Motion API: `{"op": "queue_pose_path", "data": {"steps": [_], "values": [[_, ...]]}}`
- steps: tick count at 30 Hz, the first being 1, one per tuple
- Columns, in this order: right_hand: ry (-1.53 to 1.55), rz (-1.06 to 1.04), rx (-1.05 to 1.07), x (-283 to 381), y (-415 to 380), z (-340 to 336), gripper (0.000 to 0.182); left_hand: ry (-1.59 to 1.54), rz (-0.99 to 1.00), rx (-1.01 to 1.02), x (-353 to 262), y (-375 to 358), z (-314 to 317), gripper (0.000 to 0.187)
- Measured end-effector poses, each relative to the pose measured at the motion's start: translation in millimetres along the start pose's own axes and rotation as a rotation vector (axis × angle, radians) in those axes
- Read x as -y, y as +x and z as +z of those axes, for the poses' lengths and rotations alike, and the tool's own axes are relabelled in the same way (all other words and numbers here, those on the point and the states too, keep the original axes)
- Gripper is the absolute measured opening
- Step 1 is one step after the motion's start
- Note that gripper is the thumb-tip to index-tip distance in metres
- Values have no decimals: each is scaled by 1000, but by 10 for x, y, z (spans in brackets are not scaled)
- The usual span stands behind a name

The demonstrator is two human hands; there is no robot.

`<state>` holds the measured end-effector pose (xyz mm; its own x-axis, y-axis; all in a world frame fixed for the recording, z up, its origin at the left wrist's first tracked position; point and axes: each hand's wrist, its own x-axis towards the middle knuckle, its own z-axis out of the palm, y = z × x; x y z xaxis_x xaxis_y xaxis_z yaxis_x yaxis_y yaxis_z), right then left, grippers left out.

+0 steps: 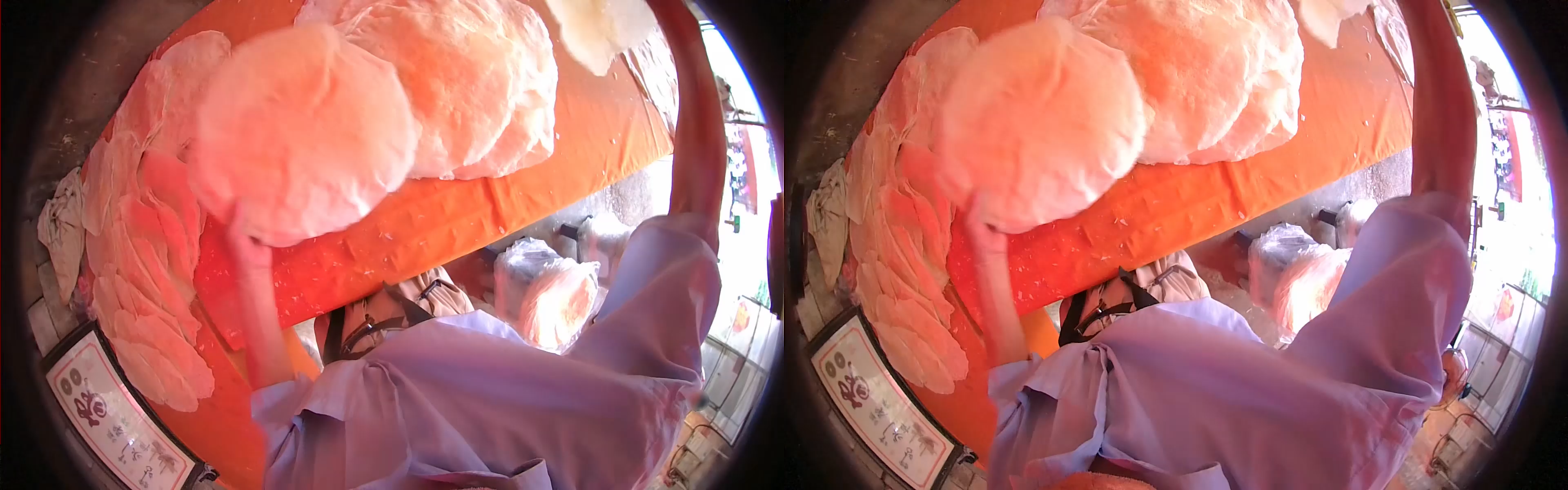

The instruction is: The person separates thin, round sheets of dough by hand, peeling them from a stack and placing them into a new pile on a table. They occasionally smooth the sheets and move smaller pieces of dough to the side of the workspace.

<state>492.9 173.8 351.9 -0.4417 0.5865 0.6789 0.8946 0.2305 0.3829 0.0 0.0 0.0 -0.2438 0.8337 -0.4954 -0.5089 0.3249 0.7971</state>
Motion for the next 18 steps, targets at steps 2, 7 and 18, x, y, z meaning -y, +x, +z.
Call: {"op": "queue_pose_path", "data": {"steps": [2,7,18], "values": [[159,95,34,505,-221,-168,10,-89,-52,-46,124,-38,-11,40],[253,141,862,1575,-1792,710,36,-146,-60,60,226,-292,-139,50],[1378,1761,667,3700,-2605,278,51,-408,-252,40,142,-810,-517,53]]}}
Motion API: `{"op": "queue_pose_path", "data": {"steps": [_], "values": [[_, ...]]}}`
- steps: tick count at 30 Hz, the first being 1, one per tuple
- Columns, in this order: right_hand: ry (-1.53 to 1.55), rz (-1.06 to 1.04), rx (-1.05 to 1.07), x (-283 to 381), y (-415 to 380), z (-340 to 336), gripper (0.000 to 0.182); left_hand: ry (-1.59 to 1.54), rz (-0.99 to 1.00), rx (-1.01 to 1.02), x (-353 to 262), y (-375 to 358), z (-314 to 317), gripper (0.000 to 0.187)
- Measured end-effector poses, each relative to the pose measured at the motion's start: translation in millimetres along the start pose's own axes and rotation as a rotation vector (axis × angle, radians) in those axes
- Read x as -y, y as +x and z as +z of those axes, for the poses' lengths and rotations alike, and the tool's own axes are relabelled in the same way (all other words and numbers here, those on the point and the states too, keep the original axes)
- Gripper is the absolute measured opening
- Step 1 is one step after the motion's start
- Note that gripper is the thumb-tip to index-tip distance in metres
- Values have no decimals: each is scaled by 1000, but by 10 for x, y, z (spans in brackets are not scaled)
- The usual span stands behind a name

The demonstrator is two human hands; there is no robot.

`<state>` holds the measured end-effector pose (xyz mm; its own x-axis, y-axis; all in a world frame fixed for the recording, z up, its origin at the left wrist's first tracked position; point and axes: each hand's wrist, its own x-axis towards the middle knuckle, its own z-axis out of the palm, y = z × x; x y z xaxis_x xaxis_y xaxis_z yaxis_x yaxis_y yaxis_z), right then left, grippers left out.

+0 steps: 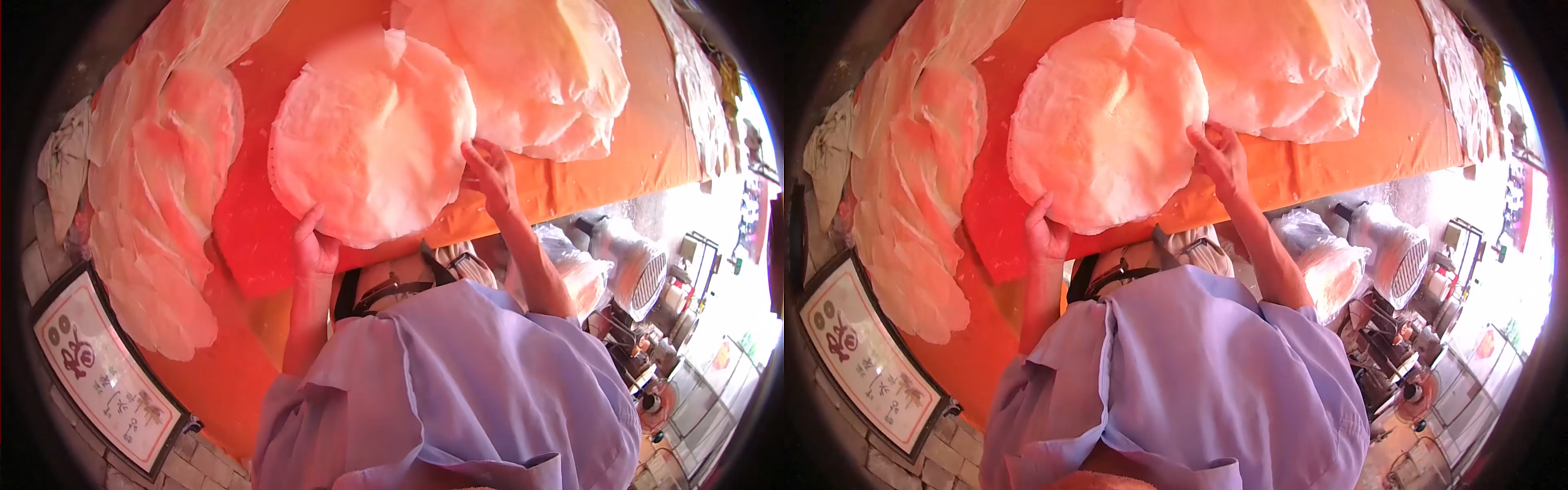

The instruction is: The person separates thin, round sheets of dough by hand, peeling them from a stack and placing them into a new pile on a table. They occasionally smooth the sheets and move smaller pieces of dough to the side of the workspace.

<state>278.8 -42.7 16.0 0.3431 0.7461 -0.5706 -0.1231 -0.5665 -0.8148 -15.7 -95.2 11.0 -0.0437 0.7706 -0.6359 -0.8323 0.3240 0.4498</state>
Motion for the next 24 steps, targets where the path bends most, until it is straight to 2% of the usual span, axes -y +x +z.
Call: {"op": "queue_pose_path", "data": {"steps": [3,7,10,11,14,15,16,17,19,21,23,24], "values": [[1,93,30,-44,82,-61,47,-33,2,-31,-51,-70,-241,53],[12,222,241,-24,-2,125,39,-78,-88,-55,-23,-118,-565,47],[-294,-126,391,-151,150,214,27,9,-92,-63,68,-61,-903,40],[-370,-235,420,-132,200,302,24,169,-32,-64,48,-79,-948,32],[-518,-456,381,533,130,591,14,355,-27,-139,-262,-180,-744,30],[-684,-615,373,847,186,604,12,473,-30,-173,-400,-187,-738,28],[-24,-348,495,840,632,370,13,593,-42,-205,-517,-179,-768,27],[-475,-610,413,1397,434,401,19,657,62,-208,-633,-111,-874,26],[-569,-791,349,2050,859,-69,23,788,272,-213,-884,56,-1111,26],[-652,-902,275,2659,1214,-478,31,1203,744,-344,-1280,36,-846,23],[-461,-815,121,2972,1349,-689,29,1357,911,-466,-1597,192,-966,26],[-525,-822,55,3049,1556,-998,32,1310,916,-443,-1646,209,-923,27]]}}
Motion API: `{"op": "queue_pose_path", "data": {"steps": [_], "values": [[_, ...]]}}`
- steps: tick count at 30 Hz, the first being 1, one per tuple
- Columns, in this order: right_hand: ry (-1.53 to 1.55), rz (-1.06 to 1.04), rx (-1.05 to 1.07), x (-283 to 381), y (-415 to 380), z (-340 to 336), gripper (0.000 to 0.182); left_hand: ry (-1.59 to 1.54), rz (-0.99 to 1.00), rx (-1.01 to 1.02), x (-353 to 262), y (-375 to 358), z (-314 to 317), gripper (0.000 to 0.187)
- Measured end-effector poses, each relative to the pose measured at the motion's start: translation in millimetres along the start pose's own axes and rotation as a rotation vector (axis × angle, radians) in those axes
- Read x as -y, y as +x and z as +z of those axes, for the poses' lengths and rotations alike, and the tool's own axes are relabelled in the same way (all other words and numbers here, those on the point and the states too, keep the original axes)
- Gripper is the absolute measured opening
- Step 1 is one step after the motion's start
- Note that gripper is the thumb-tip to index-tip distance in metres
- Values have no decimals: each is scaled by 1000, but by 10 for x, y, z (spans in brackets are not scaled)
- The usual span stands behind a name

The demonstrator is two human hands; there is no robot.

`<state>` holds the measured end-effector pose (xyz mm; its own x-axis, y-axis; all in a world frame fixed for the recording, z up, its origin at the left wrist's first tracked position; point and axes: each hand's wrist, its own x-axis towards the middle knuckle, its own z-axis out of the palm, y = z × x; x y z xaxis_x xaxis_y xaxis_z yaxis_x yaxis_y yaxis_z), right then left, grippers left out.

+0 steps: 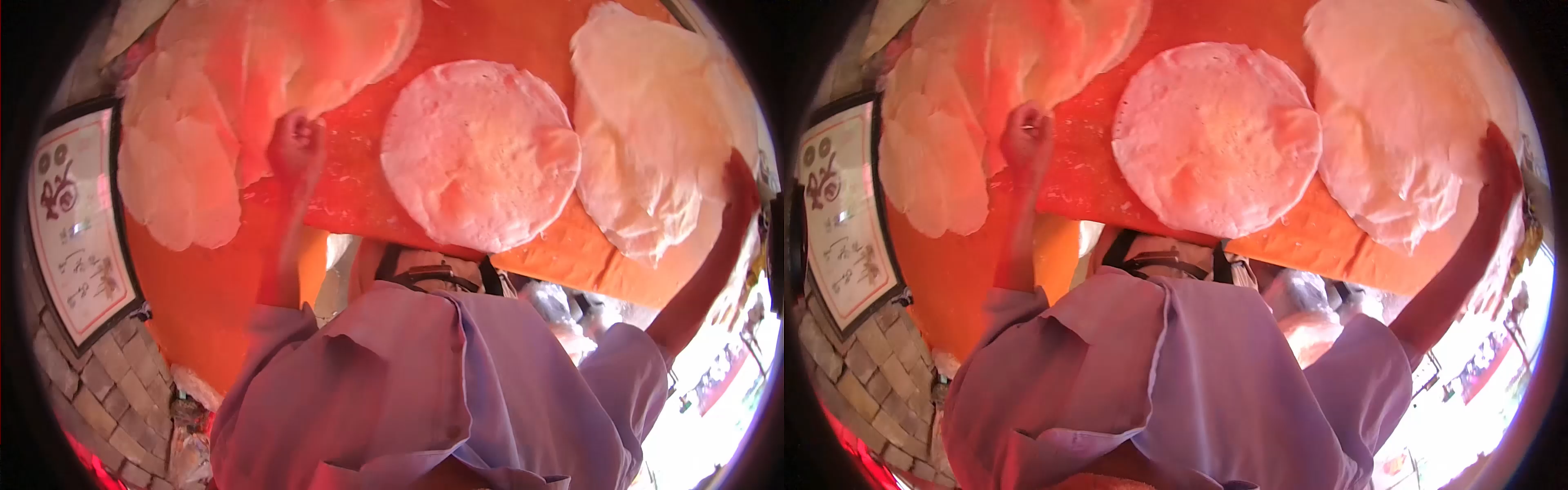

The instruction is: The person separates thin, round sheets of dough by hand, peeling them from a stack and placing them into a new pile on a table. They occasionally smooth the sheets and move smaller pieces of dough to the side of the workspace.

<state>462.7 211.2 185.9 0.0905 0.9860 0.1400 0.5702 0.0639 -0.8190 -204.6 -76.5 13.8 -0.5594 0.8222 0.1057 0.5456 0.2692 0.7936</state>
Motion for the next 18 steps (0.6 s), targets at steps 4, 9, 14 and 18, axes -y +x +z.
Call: {"op": "queue_pose_path", "data": {"steps": [4,9,14,18], "values": [[-794,-210,-182,-1512,49,-246,37,39,-21,190,-152,-91,171,36],[-177,200,365,-1013,-1626,2092,50,-226,-144,289,218,-552,777,52],[-392,359,358,-40,-1791,2775,39,-426,-398,353,349,-525,855,50],[-250,-240,333,-308,-1471,2622,13,-362,-218,404,152,-353,660,46]]}}
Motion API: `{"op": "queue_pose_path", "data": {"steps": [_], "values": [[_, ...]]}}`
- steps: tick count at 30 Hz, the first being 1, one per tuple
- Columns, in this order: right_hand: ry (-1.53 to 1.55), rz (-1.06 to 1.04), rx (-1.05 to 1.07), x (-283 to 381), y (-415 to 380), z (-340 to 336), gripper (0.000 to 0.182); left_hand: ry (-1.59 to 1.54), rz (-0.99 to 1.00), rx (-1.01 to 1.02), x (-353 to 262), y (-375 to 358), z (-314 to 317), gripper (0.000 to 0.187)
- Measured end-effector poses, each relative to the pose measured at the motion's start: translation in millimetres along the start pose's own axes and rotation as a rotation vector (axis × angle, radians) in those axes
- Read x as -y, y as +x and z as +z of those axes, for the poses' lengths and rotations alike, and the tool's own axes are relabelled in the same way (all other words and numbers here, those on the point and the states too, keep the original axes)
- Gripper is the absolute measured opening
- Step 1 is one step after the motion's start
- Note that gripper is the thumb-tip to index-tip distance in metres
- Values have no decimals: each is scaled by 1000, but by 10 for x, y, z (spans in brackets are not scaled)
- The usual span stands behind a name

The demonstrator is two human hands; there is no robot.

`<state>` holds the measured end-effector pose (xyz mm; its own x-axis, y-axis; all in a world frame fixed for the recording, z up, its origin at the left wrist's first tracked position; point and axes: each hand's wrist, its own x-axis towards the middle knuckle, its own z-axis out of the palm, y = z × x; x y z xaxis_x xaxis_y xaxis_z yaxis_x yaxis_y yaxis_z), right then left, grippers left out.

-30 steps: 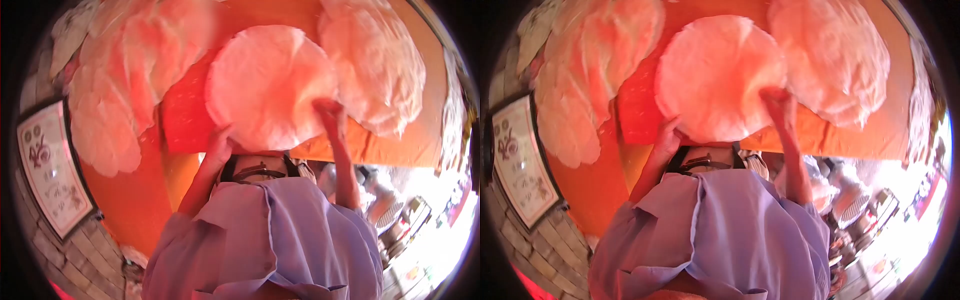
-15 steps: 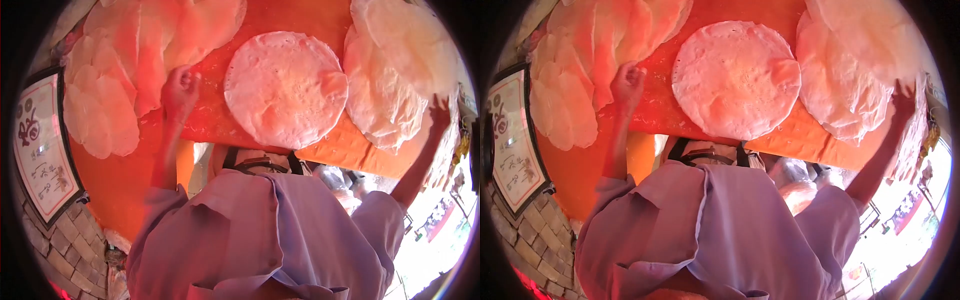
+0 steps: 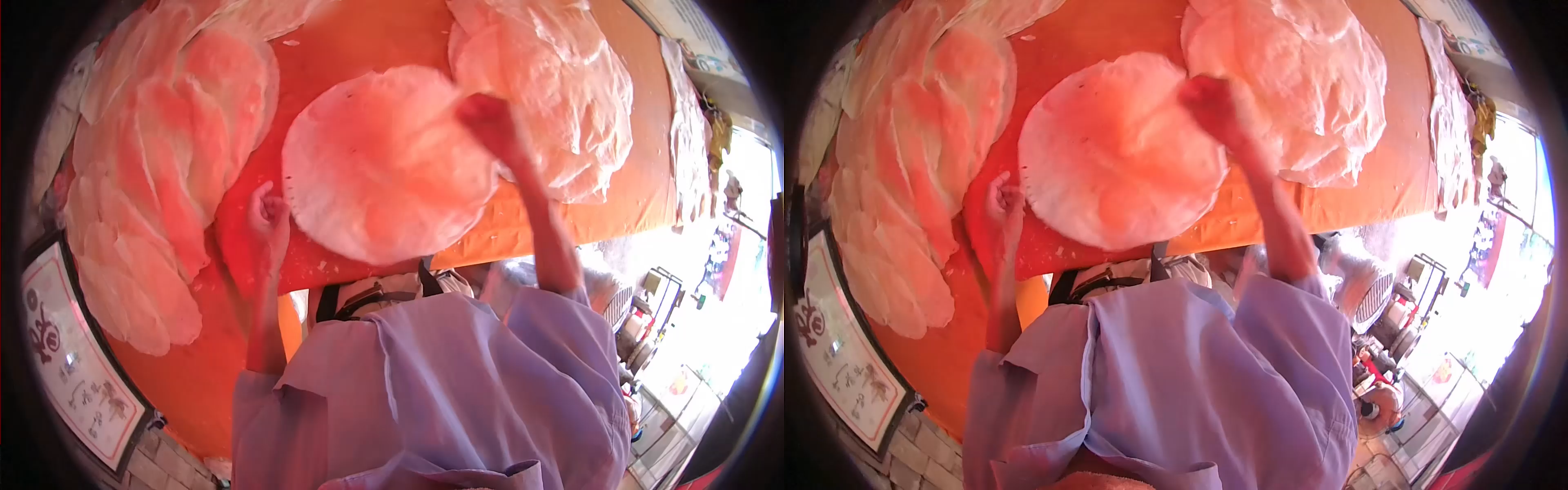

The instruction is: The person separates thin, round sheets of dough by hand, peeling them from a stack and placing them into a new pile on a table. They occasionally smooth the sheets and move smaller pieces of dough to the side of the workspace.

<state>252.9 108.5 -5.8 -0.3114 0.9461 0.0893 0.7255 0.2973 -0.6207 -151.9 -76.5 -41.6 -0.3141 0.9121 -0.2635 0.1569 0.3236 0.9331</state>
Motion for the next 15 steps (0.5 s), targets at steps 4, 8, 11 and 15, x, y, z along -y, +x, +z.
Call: {"op": "queue_pose_path", "data": {"steps": [4,8,11,15], "values": [[-255,152,-638,-830,383,-1332,23,774,340,-257,-700,139,-199,47],[-432,505,-636,-2113,407,-3057,47,1114,423,-507,-588,383,-586,54],[-741,550,-687,-2233,250,-3335,65,1175,422,-514,-263,506,-835,54],[-960,318,-568,-699,100,-2138,67,1194,467,-591,-448,505,-951,54]]}}
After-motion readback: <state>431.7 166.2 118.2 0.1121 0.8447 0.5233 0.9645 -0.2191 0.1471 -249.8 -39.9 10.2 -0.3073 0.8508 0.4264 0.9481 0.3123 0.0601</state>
